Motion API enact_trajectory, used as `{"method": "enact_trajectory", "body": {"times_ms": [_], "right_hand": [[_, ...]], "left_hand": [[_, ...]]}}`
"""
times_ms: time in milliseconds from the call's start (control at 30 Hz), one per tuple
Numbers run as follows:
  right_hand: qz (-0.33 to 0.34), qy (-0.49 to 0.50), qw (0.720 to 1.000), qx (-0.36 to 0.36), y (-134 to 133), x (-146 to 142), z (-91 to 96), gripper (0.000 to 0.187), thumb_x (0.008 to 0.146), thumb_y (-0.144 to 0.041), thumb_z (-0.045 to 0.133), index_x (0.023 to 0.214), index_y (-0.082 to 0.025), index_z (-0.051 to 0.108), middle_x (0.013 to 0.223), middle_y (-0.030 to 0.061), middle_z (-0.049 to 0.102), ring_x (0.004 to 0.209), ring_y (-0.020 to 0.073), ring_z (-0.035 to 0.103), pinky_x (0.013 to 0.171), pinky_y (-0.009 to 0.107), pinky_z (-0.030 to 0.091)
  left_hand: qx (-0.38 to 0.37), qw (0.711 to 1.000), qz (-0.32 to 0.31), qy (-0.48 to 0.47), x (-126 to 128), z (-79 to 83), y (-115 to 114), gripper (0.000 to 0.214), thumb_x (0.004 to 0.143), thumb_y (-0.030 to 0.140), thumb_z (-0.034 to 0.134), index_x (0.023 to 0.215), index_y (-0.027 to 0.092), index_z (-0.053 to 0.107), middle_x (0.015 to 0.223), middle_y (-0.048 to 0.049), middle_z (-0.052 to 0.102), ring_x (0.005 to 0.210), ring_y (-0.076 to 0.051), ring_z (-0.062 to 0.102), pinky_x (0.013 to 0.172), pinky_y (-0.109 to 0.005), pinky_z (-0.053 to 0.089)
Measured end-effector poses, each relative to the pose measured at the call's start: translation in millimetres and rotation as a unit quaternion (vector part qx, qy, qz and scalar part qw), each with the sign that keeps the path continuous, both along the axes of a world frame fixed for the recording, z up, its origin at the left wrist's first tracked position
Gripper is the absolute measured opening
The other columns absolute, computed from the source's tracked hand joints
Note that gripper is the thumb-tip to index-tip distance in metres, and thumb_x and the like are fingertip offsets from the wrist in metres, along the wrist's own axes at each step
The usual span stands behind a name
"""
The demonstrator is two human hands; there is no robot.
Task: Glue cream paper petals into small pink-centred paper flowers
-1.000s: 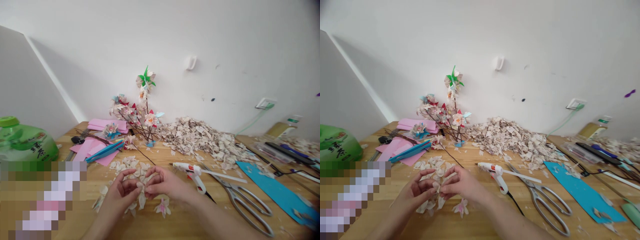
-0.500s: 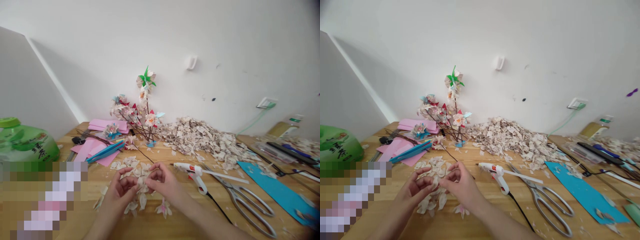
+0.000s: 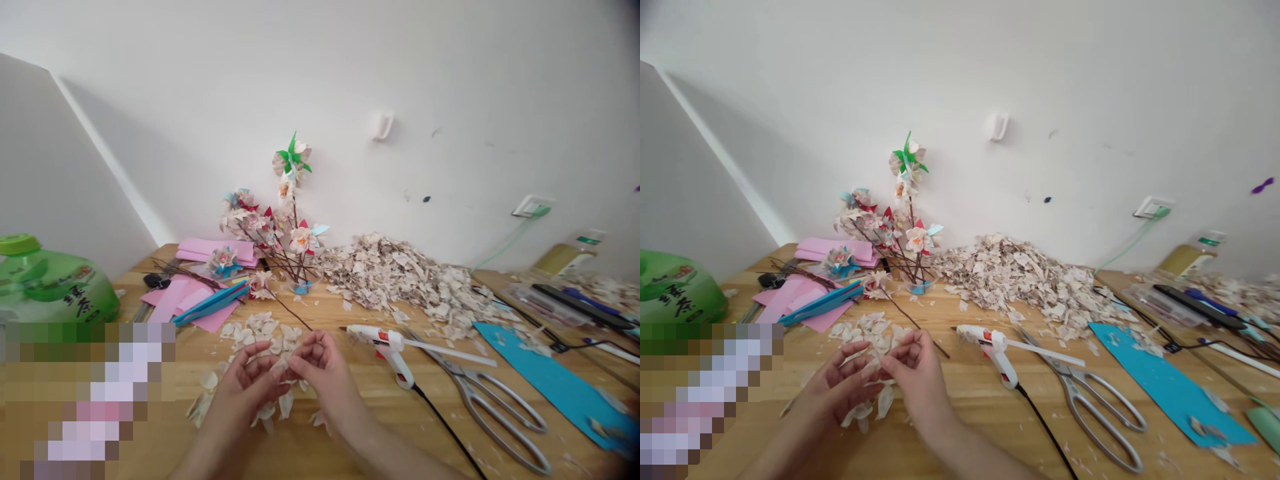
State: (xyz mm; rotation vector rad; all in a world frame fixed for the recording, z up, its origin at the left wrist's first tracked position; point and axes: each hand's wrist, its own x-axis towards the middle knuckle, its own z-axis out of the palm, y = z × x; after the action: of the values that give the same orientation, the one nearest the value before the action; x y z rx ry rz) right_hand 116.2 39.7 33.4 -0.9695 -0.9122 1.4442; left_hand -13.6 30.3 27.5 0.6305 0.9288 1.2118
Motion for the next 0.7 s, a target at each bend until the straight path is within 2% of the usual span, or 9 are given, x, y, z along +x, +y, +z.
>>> {"method": "enact_trajectory", "body": {"times_ms": [133,267,367,433,500,567,633,700], "right_hand": [[-0.026,0.008,1.000,-0.010,-5,-5,-1.8,0.038,0.056,-0.028,0.076,0.072,-0.023,0.042,0.062,-0.0066,0.054,0.059,0.0136,0.056,0.061,0.027,0.046],[-0.010,0.005,1.000,-0.010,-5,-5,-4.6,0.041,0.055,-0.032,0.077,0.073,-0.023,0.042,0.063,-0.0059,0.056,0.061,0.0137,0.056,0.062,0.028,0.047],[0.031,-0.038,0.999,0.007,-9,10,1.0,0.041,0.056,-0.036,0.077,0.075,-0.023,0.043,0.067,-0.0049,0.056,0.064,0.0139,0.055,0.063,0.028,0.046],[0.086,-0.130,0.988,0.016,-16,36,10.8,0.034,0.061,-0.035,0.074,0.076,-0.022,0.046,0.069,-0.0038,0.057,0.066,0.0134,0.055,0.063,0.026,0.044],[0.177,-0.248,0.952,0.016,-25,73,22.2,0.024,0.068,-0.032,0.069,0.079,-0.021,0.051,0.076,-0.0015,0.059,0.071,0.0145,0.056,0.065,0.026,0.043],[0.212,-0.365,0.907,0.001,-34,116,30.5,0.020,0.070,-0.032,0.067,0.082,-0.021,0.055,0.077,0.0001,0.061,0.072,0.0160,0.057,0.064,0.026,0.043],[0.176,-0.484,0.857,-0.009,-38,155,32.1,0.018,0.071,-0.034,0.065,0.082,-0.022,0.058,0.077,0.0017,0.063,0.072,0.0184,0.058,0.063,0.027,0.043],[0.079,-0.579,0.812,-0.001,-35,181,26.0,0.017,0.072,-0.038,0.061,0.077,-0.022,0.060,0.069,0.0029,0.063,0.066,0.0202,0.058,0.059,0.029,0.042]], "left_hand": [[-0.014,1.000,0.002,-0.015,1,-0.4,0,0.046,0.053,0.020,0.081,0.090,0.018,0.053,0.070,-0.0009,0.069,0.064,-0.015,0.067,0.062,-0.026,0.052],[-0.001,1.000,0.018,0.015,-1,-0.3,-1,0.046,0.053,0.022,0.080,0.090,0.018,0.054,0.066,0.0005,0.068,0.059,-0.014,0.066,0.057,-0.023,0.052],[0.002,0.999,0.036,0.025,-3,-1.0,0,0.050,0.049,0.024,0.082,0.090,0.017,0.053,0.064,0.0013,0.068,0.055,-0.013,0.064,0.054,-0.024,0.053],[0.008,0.998,0.054,0.021,-3,-1.6,1,0.053,0.046,0.024,0.083,0.089,0.017,0.053,0.061,0.0021,0.067,0.054,-0.013,0.063,0.054,-0.026,0.054],[0.012,0.997,0.068,0.017,-3,-1.9,2,0.053,0.045,0.024,0.083,0.088,0.017,0.054,0.059,0.0027,0.067,0.054,-0.013,0.063,0.056,-0.026,0.054],[0.012,0.997,0.075,0.013,-2,-2.0,2,0.053,0.044,0.024,0.084,0.087,0.017,0.055,0.059,0.0036,0.066,0.055,-0.013,0.063,0.059,-0.026,0.054],[0.009,0.997,0.075,0.012,0,-2.5,2,0.053,0.044,0.022,0.084,0.087,0.018,0.054,0.058,0.0040,0.067,0.057,-0.013,0.064,0.061,-0.025,0.053],[0.015,0.998,0.067,0.014,4,-4.0,2,0.052,0.044,0.021,0.083,0.087,0.019,0.054,0.059,0.0026,0.068,0.060,-0.015,0.066,0.061,-0.024,0.052]]}}
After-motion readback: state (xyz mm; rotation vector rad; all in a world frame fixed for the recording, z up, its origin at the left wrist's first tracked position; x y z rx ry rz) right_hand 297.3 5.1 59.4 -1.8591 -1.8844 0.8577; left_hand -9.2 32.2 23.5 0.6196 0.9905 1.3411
